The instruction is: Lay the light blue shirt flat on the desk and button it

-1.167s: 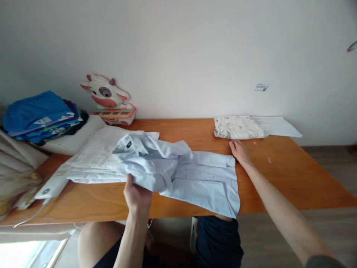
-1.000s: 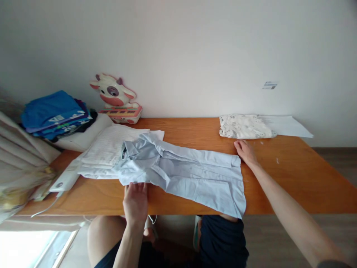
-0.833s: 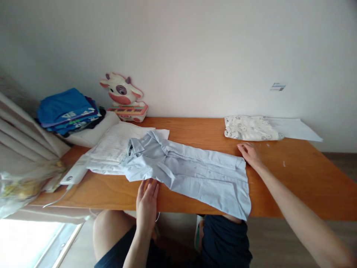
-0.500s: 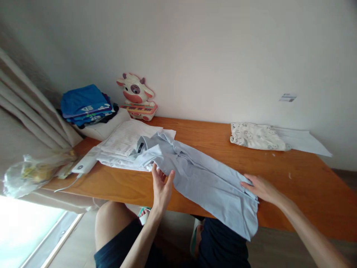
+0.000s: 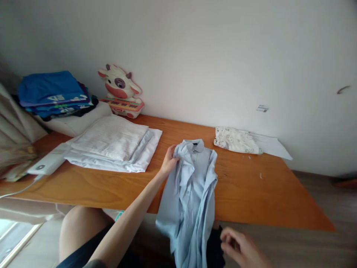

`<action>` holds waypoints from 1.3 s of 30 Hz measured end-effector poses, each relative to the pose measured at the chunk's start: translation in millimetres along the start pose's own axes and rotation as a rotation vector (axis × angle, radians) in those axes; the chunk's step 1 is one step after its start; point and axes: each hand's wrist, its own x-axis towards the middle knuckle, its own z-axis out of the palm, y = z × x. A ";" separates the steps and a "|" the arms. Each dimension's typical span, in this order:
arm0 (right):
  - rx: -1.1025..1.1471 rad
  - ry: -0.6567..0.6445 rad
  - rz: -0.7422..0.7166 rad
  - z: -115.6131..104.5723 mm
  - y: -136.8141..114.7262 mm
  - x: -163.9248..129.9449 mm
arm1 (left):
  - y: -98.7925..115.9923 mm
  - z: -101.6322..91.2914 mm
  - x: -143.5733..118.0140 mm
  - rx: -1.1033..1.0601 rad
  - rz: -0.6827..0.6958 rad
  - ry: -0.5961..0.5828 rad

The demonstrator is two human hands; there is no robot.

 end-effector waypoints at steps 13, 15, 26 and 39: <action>-0.300 0.456 -0.236 -12.7 -69.5 159.4 | 26.7 -10.1 -95.7 1.005 0.241 -0.130; -0.203 0.442 -0.236 -25.4 -55.7 150.6 | 24.0 -22.7 -91.8 0.788 0.179 -0.124; -0.284 0.833 -0.132 -92.2 61.2 93.9 | 27.4 -124.7 -141.2 0.601 0.079 0.433; -0.474 0.549 -0.337 -34.0 27.0 86.9 | 44.1 -75.3 -165.0 1.046 0.230 -0.305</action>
